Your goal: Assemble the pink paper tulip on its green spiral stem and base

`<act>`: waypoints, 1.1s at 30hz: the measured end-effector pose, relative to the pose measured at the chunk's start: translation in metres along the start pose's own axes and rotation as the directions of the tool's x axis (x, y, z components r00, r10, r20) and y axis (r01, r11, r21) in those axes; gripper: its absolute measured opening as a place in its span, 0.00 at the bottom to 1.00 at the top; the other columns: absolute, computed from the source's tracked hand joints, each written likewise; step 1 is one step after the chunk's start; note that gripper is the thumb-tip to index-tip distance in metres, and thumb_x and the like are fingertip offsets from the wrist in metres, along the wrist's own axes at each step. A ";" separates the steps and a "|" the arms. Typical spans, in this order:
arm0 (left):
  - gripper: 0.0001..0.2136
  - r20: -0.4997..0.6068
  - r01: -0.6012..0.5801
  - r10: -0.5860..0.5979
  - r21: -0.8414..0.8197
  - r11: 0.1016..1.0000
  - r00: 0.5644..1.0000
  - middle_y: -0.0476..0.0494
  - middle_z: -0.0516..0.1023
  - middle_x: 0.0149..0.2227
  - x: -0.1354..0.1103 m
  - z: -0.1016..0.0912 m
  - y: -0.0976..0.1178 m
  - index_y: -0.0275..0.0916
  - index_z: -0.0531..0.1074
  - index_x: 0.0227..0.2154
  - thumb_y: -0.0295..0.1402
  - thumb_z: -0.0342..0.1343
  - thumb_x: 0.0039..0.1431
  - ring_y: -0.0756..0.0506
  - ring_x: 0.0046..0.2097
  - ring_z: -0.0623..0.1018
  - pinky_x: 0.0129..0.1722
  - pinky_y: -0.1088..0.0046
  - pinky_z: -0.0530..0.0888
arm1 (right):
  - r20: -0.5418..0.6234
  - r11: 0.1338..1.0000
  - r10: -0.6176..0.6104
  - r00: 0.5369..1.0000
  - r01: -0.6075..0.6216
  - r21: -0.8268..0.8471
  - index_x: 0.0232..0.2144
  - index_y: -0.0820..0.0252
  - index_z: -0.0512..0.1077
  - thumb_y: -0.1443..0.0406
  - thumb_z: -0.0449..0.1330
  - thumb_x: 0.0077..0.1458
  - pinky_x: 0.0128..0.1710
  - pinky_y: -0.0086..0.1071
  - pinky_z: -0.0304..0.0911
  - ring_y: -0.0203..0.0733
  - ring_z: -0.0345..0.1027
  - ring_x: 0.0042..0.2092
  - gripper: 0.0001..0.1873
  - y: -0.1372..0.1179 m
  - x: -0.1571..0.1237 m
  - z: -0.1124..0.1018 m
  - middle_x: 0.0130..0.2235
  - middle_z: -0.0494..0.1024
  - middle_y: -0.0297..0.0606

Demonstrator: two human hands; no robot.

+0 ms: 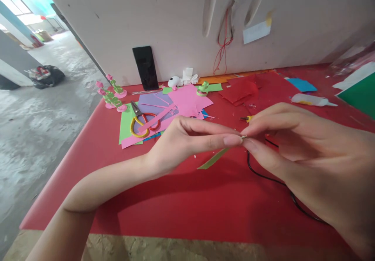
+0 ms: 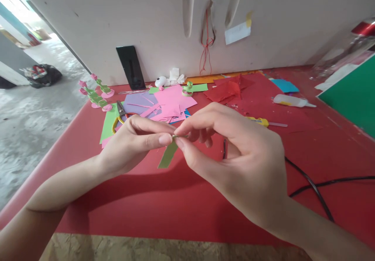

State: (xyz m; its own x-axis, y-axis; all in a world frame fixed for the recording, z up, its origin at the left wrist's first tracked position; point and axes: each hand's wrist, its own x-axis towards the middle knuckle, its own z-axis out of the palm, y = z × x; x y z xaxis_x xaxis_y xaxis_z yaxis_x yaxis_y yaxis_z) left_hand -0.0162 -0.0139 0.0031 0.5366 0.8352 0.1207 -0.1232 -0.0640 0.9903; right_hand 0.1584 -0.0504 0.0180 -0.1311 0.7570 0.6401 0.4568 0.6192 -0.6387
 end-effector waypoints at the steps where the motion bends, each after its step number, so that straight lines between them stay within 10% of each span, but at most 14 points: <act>1: 0.08 -0.012 -0.009 0.009 0.029 1.000 1.000 0.55 0.84 0.32 -0.001 0.000 0.001 0.48 0.82 0.31 0.43 0.64 0.51 0.46 0.39 0.82 0.43 0.69 0.82 | 0.001 1.000 -0.001 1.000 0.001 -0.015 0.31 0.51 0.68 0.68 0.60 0.56 0.30 0.26 0.66 0.28 0.65 0.31 0.05 -0.001 0.000 0.000 0.30 0.72 0.26; 6: 0.07 -0.001 -0.015 0.015 0.056 0.998 1.000 0.55 0.83 0.32 -0.003 0.001 0.005 0.47 0.82 0.29 0.43 0.64 0.51 0.50 0.32 0.80 0.30 0.73 0.79 | 0.008 0.999 -0.009 1.000 0.009 -0.048 0.31 0.52 0.68 0.67 0.61 0.55 0.29 0.25 0.65 0.27 0.66 0.32 0.05 -0.002 -0.001 -0.003 0.30 0.72 0.25; 33: 0.06 0.049 -0.164 0.163 0.016 0.986 0.985 0.53 0.84 0.37 -0.001 0.002 0.006 0.44 0.81 0.29 0.39 0.63 0.54 0.45 0.45 0.81 0.49 0.67 0.79 | 0.014 0.999 0.040 0.999 -0.039 -0.038 0.31 0.50 0.68 0.62 0.60 0.56 0.30 0.30 0.60 0.29 0.64 0.32 0.03 -0.002 -0.007 -0.005 0.30 0.71 0.27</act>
State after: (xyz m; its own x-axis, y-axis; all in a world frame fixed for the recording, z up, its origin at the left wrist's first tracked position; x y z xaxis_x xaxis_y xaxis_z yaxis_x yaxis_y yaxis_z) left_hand -0.0164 -0.0164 0.0094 0.5493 0.7861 0.2834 -0.1959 -0.2085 0.9582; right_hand 0.1626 -0.0582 0.0170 -0.1251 0.7840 0.6080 0.4947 0.5805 -0.6468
